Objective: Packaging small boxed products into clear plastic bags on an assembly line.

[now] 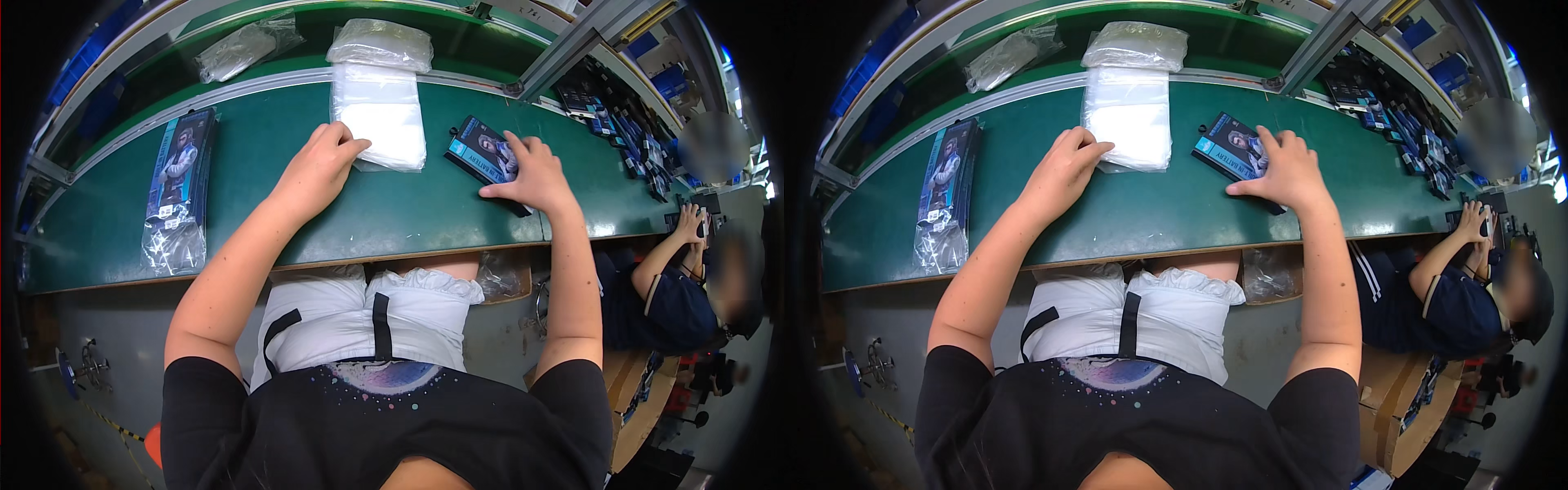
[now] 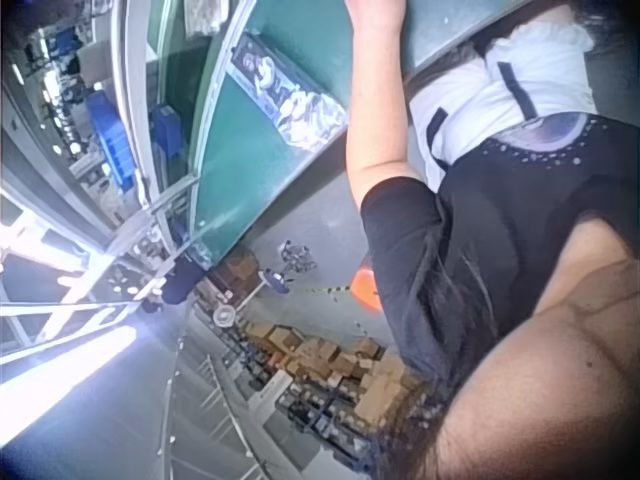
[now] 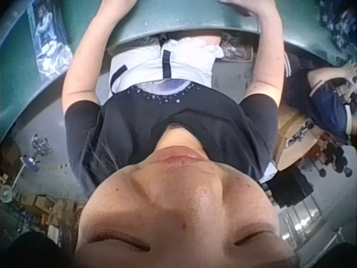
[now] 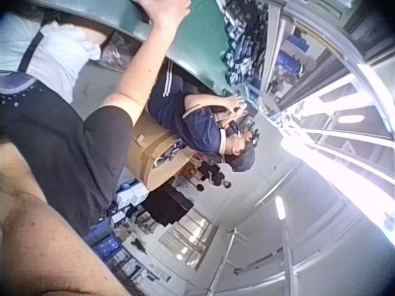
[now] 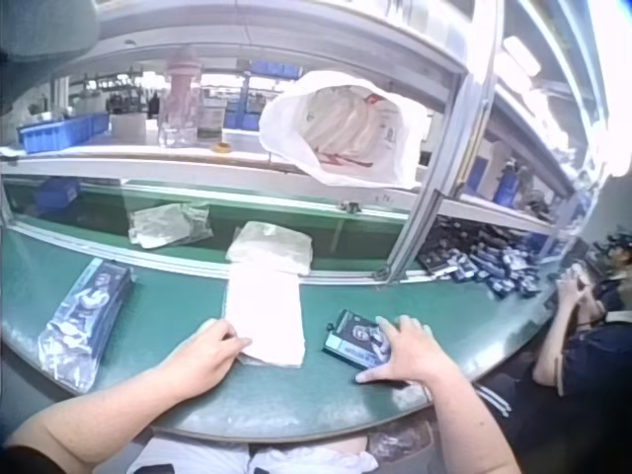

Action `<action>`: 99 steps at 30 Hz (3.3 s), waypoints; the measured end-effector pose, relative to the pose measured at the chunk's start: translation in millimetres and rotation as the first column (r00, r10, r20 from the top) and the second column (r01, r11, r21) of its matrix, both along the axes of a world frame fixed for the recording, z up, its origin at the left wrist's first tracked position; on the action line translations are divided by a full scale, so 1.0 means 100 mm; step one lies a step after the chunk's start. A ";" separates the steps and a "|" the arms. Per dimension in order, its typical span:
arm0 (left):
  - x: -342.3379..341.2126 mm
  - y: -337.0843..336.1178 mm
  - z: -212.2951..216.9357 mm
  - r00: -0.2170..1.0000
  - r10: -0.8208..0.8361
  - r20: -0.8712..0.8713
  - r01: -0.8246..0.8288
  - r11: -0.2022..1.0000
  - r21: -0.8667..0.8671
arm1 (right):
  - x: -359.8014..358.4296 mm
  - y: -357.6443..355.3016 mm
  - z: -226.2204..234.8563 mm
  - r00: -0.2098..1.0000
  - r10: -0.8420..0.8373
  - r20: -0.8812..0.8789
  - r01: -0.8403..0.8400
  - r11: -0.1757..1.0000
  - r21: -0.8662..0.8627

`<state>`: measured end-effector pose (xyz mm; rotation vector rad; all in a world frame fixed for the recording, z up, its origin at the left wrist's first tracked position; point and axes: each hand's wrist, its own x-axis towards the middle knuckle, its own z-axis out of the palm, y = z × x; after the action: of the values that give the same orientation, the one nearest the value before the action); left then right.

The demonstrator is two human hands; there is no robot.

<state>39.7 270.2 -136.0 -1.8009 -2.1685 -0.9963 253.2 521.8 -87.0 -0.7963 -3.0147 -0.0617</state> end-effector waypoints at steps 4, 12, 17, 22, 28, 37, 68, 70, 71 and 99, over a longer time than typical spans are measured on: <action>0.11 0.07 0.03 0.997 0.006 0.083 -0.018 0.990 0.139 | 0.00 0.02 -0.25 0.959 -0.049 -0.277 -0.028 0.964 -0.266; 0.04 0.06 0.07 0.984 0.018 0.176 -0.036 0.994 0.101 | 0.14 -0.46 -0.35 0.646 -0.640 -0.416 -0.694 -0.266 -0.669; 0.08 0.11 0.18 0.948 0.077 0.309 -0.098 0.994 0.052 | -0.07 -0.88 -0.40 0.793 -0.574 -0.203 -0.595 -0.658 -0.462; 0.04 0.12 0.18 0.865 0.070 0.497 -0.064 0.998 -0.029 | -0.24 -1.10 -0.33 0.845 -0.469 -0.256 -0.526 -0.648 -0.551; 0.00 0.08 0.19 0.835 0.193 0.516 -0.160 0.981 -0.107 | -0.41 -0.98 -0.32 0.850 -0.470 -0.239 -0.506 -0.600 -0.620; -0.01 0.04 0.25 0.708 0.218 0.672 -0.084 0.971 -0.226 | -0.30 -1.04 -0.35 0.773 -0.562 -0.293 -0.505 -0.266 -0.821; 0.58 -0.23 0.51 -0.336 -0.302 0.892 -0.211 0.947 0.241 | -0.11 -1.49 0.07 0.841 -0.194 -0.505 -0.490 0.124 -0.863; 0.94 -0.21 0.56 -0.243 -0.230 0.942 0.042 0.968 0.247 | -0.15 -1.43 0.05 0.550 -0.173 -0.817 -0.552 0.660 -0.510; 1.03 -0.19 0.59 -0.254 -0.275 0.927 0.085 0.949 0.304 | -0.13 -1.45 0.14 0.496 -0.234 -0.836 -0.534 0.678 -0.506; -0.62 -1.52 0.12 0.693 0.630 -0.350 -0.697 0.709 -0.105 | 0.39 0.45 -0.62 0.273 -0.294 -0.916 0.072 0.956 -0.285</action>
<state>-22.1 118.0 -123.9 -0.9444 -2.4973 -0.2892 292.1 566.4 -149.1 -0.7715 -1.7275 0.5313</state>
